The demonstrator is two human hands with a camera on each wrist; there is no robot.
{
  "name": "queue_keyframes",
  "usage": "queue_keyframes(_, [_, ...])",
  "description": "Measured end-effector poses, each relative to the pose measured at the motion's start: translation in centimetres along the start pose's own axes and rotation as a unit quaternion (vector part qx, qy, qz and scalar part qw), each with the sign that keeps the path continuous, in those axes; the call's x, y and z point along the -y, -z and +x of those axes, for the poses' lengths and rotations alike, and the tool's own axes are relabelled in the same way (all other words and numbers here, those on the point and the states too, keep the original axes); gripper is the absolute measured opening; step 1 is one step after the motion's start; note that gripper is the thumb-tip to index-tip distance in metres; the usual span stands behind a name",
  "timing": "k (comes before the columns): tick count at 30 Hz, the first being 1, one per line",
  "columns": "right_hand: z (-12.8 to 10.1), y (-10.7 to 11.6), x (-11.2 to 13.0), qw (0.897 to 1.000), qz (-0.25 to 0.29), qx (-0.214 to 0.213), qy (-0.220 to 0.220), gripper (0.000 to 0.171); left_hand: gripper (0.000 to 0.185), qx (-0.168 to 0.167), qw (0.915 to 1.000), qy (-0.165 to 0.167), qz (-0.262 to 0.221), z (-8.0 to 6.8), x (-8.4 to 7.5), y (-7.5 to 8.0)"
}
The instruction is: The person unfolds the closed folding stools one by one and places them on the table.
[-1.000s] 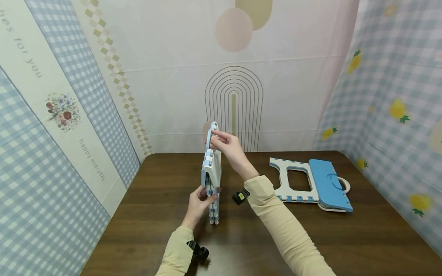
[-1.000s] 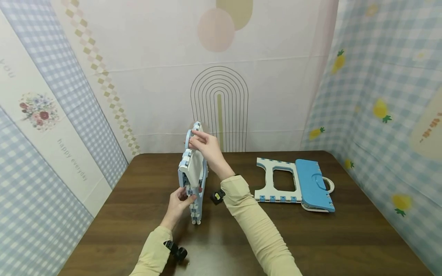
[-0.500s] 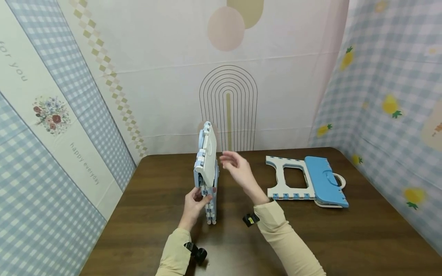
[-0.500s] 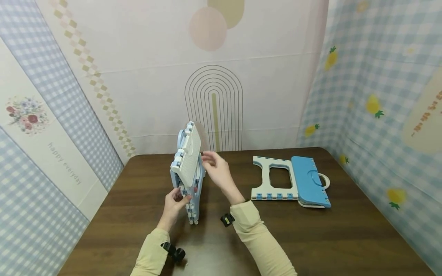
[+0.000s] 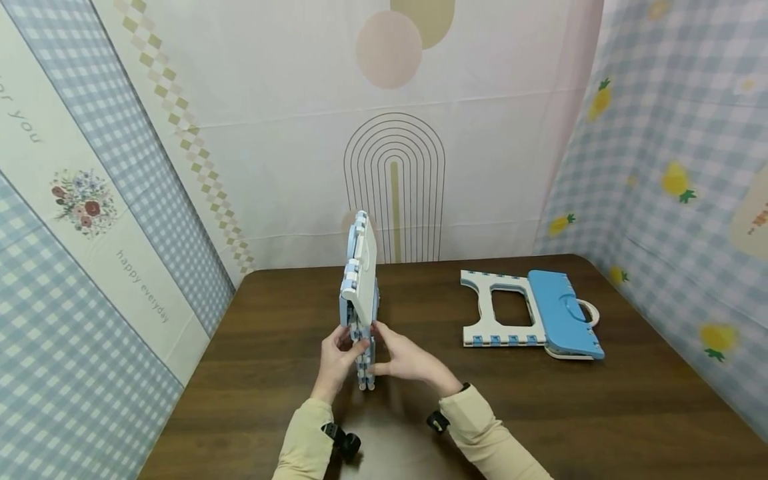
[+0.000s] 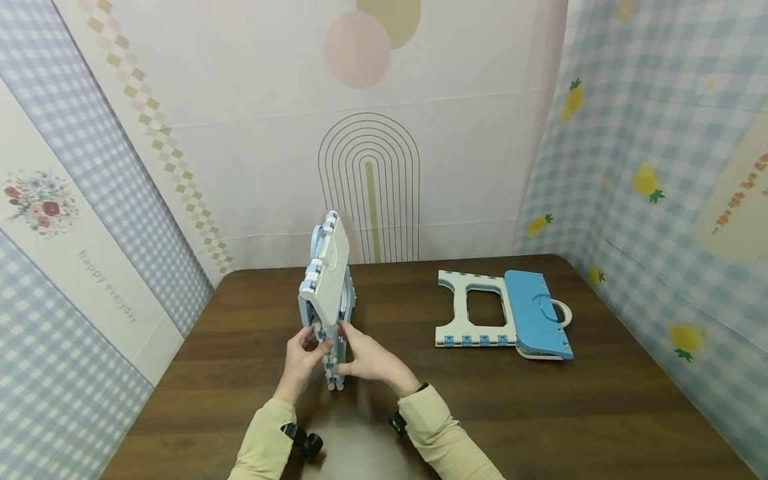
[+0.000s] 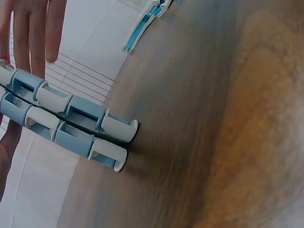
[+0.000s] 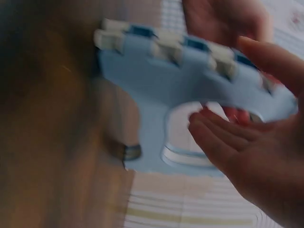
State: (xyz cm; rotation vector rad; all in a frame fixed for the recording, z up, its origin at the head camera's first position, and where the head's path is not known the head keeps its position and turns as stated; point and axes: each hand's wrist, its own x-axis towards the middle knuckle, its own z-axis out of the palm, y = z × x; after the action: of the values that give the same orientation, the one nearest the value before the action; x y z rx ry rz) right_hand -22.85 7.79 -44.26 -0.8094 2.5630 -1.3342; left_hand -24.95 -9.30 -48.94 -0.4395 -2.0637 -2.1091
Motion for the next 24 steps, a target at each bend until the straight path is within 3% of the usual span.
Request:
queue_keyframes(4, [0.1,-1.3,-0.3,0.999,0.004,-0.038,0.004,0.085,0.035,-0.007,0.9999,-0.003,0.009,-0.1,0.0,-0.2])
queue_keyframes(9, [0.3,-2.0,-0.5,0.997,-0.001,-0.077,0.0,0.076,0.038,-0.014,0.9999,-0.001,0.006,-0.2,-0.1,-0.5])
queue_keyframes(16, [0.5,-2.6,-0.4,0.988,-0.075,-0.131,0.009,0.055,0.04,-0.027,0.9996,-0.003,-0.005,-0.4,0.0,-0.8])
queue_keyframes(24, [0.7,-2.3,-0.7,0.985,-0.108,-0.132,0.023,0.04,0.045,-0.004,0.9997,0.022,0.006,-0.5,0.8,-0.4])
